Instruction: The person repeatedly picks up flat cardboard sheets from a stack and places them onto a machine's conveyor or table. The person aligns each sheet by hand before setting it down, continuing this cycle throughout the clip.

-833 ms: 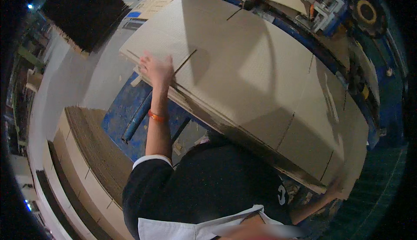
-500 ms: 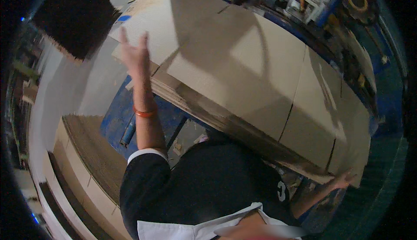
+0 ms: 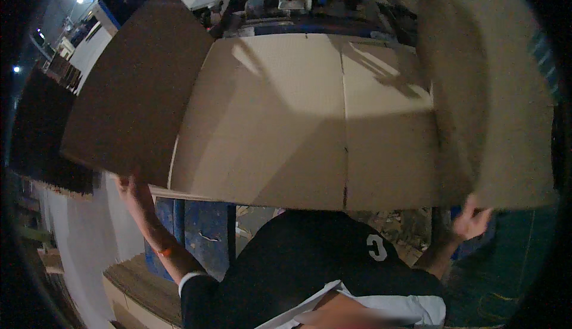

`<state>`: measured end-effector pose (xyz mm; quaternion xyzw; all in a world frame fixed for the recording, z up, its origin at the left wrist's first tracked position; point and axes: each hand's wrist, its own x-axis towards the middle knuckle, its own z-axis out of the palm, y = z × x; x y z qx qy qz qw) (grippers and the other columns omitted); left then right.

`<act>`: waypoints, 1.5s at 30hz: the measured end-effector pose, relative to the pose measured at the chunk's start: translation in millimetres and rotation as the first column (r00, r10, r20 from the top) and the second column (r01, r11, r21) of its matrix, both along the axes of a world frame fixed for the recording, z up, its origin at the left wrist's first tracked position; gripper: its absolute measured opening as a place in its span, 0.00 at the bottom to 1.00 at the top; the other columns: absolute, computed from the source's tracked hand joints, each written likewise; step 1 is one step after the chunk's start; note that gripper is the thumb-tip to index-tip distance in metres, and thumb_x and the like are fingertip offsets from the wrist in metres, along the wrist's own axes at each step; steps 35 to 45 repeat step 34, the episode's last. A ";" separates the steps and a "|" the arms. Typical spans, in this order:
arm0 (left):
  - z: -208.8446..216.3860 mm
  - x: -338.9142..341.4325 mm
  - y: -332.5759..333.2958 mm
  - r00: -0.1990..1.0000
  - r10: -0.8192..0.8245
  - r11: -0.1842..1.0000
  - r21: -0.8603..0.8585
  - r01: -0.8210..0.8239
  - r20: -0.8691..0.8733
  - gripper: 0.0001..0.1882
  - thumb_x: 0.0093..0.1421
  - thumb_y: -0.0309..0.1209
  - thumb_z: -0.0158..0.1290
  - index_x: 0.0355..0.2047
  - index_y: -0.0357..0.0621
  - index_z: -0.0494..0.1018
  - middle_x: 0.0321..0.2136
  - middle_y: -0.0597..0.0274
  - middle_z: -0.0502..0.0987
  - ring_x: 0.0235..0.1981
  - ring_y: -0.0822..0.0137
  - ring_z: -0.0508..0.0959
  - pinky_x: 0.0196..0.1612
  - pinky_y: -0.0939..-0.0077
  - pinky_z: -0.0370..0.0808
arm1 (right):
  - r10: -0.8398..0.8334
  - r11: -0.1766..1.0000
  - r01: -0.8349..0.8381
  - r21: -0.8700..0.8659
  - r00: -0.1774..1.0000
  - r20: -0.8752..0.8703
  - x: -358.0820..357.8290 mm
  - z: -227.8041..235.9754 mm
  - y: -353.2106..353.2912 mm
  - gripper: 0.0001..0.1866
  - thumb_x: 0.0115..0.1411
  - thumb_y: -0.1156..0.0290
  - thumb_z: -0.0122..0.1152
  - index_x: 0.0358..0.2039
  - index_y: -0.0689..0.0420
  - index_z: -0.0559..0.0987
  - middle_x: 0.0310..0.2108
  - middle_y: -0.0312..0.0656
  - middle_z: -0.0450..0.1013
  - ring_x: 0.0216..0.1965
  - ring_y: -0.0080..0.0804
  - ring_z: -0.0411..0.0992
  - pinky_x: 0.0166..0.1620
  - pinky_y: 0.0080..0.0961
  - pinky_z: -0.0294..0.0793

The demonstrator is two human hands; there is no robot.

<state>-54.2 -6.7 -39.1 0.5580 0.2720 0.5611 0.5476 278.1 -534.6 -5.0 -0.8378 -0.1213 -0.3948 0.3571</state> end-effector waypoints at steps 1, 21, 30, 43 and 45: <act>0.4 1.0 -21.9 0.987 0.055 0.998 -0.031 -0.060 -0.149 0.23 0.54 0.21 0.49 0.52 0.39 0.63 0.46 0.57 0.69 0.44 0.64 0.70 0.48 0.72 0.67 | 0.184 0.963 -0.166 -0.214 0.981 0.063 -6.7 -3.0 7.5 0.17 0.53 0.72 0.58 0.44 0.63 0.74 0.46 0.51 0.71 0.48 0.45 0.68 0.53 0.39 0.64; 2.3 135.8 -49.7 0.504 0.181 0.458 0.526 0.716 -0.844 0.35 0.44 0.18 0.54 0.55 0.53 0.65 0.57 0.54 0.61 0.58 0.51 0.60 0.60 0.56 0.56 | 0.586 0.217 -0.820 -0.529 0.543 -0.601 87.9 -46.2 105.8 0.30 0.51 0.54 0.57 0.54 0.52 0.68 0.60 0.44 0.56 0.62 0.43 0.52 0.62 0.43 0.49; -5.1 238.2 26.8 0.693 0.190 0.475 0.683 0.555 -0.695 0.35 0.44 0.19 0.53 0.55 0.54 0.64 0.54 0.53 0.65 0.55 0.52 0.64 0.57 0.64 0.61 | 0.405 0.316 -0.631 -0.708 0.765 -0.501 201.3 -39.3 191.0 0.36 0.52 0.41 0.50 0.59 0.42 0.61 0.57 0.45 0.59 0.58 0.47 0.57 0.56 0.45 0.57; -26.4 300.7 77.1 0.614 0.385 0.451 0.721 0.526 -0.689 0.33 0.49 0.23 0.55 0.56 0.56 0.63 0.56 0.48 0.61 0.55 0.51 0.63 0.58 0.63 0.61 | 0.292 0.408 -0.595 -0.692 0.804 -0.518 250.7 -60.5 234.1 0.36 0.53 0.34 0.43 0.60 0.35 0.58 0.65 0.38 0.46 0.63 0.41 0.50 0.61 0.41 0.54; -26.4 300.7 77.1 0.614 0.385 0.451 0.721 0.526 -0.689 0.33 0.49 0.23 0.55 0.56 0.56 0.63 0.56 0.48 0.61 0.55 0.51 0.63 0.58 0.63 0.61 | 0.292 0.408 -0.595 -0.692 0.804 -0.518 250.7 -60.5 234.1 0.36 0.53 0.34 0.43 0.60 0.35 0.58 0.65 0.38 0.46 0.63 0.41 0.50 0.61 0.41 0.54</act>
